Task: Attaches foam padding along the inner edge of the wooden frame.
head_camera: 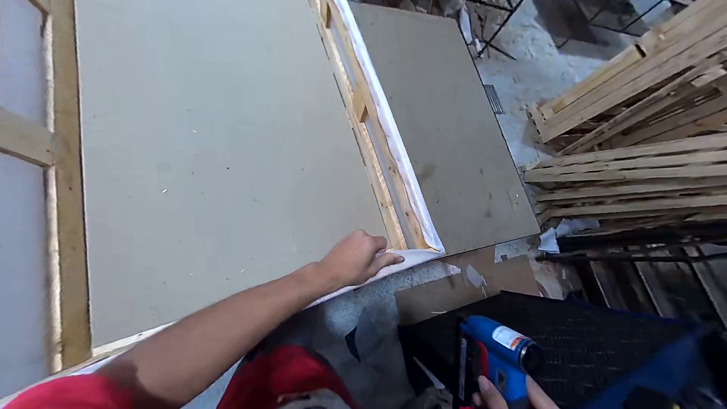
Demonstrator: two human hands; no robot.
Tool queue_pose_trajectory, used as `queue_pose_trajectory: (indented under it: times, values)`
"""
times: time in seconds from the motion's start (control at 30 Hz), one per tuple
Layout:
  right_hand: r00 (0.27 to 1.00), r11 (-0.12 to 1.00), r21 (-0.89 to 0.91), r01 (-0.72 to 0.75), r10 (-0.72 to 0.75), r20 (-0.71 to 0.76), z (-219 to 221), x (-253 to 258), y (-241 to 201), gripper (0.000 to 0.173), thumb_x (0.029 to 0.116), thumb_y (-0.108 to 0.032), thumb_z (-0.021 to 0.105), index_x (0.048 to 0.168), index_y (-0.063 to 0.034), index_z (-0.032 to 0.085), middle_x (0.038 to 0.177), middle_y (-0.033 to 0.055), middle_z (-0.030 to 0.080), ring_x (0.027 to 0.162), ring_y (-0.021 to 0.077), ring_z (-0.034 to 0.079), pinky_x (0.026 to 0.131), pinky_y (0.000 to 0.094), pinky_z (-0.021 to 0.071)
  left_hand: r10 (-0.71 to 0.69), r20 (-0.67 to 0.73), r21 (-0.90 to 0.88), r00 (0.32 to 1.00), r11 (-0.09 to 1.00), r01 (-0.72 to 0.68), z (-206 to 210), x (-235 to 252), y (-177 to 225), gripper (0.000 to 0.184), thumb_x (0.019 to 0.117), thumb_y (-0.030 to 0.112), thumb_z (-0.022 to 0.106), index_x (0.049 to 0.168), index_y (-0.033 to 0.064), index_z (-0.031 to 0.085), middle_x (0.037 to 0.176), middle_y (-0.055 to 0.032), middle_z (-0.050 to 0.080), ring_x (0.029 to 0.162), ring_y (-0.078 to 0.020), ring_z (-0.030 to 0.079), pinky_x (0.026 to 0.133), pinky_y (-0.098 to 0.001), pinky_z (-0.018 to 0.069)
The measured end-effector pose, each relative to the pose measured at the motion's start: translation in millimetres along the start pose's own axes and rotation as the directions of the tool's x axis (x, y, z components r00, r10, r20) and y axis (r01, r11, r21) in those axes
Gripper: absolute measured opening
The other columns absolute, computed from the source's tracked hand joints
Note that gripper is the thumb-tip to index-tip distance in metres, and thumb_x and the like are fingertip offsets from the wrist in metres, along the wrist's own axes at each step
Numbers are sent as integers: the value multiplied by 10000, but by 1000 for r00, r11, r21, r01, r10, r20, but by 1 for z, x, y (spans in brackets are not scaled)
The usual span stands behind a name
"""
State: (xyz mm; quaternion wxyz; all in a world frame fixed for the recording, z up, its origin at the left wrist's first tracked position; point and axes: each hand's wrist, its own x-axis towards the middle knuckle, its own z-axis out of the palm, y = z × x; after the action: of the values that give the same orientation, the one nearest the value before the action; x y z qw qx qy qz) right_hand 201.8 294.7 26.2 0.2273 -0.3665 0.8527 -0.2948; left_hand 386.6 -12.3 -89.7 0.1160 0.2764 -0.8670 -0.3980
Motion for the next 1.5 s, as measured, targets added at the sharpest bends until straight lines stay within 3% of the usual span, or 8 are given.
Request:
queue_pose_trajectory:
  times: [0.1,0.2,0.33,0.6,0.93,1.1,1.3,1.5]
  values:
    - [958,959,-169,228,-189,216,-13,57,-54,754,888,-214,790,1516,-23,420,1120,71,730,850,154,742,755,424,664,-180,46,-348,983,919,185,8,3,-15,512,956,531,671,662,113,629,517,11,515,463,-119,499,476,-343,448]
    - [857,937,-197,289,-161,490,-12,120,-115,962,975,-251,687,1658,-265,9,1021,22,720,614,154,704,546,418,661,-211,238,-298,948,913,278,4,5,-21,540,1002,581,553,709,132,619,592,-13,543,564,-177,557,549,-432,481]
    - [658,960,-226,166,63,750,0,203,-165,847,1013,-228,614,1589,-563,92,1040,34,738,512,240,664,461,431,624,-233,329,-240,915,917,319,1,5,-18,509,1034,578,460,798,171,656,702,-9,600,697,-194,619,628,-475,523]
    - [302,830,-539,144,481,823,66,290,-242,849,1051,-115,558,1592,-567,85,1065,185,691,486,275,615,462,431,587,-340,425,-156,839,885,438,-2,8,-16,616,1011,665,415,938,112,675,843,-98,663,863,-299,680,720,-569,541]
    - [90,829,-476,294,472,877,136,267,-277,888,1024,-59,593,1604,-527,110,897,210,668,452,295,618,423,462,585,-352,169,20,921,935,354,-47,-75,-26,582,1058,598,347,916,131,663,778,-50,641,751,-256,678,639,-479,557]
    - [65,841,-472,264,473,879,158,243,-295,857,1018,-37,586,1596,-495,151,1015,204,678,505,311,639,445,456,591,-134,270,210,953,975,78,-84,-177,-50,413,932,509,658,1104,134,638,917,-38,652,714,-223,663,569,-410,540]
    - [148,824,-538,179,518,842,190,201,-317,893,1012,-4,579,1603,-503,132,955,205,676,471,290,611,432,429,573,-140,355,-134,924,971,198,-92,-184,-81,361,978,490,644,1066,142,678,850,-36,678,808,-226,685,711,-473,574]
    - [760,613,-518,597,-225,609,145,103,-324,939,893,-356,686,1648,-380,128,786,-5,656,509,163,593,430,439,523,-142,387,-139,911,968,210,-103,-183,-80,285,1002,413,628,1076,146,693,852,-39,686,818,-224,689,728,-469,576]
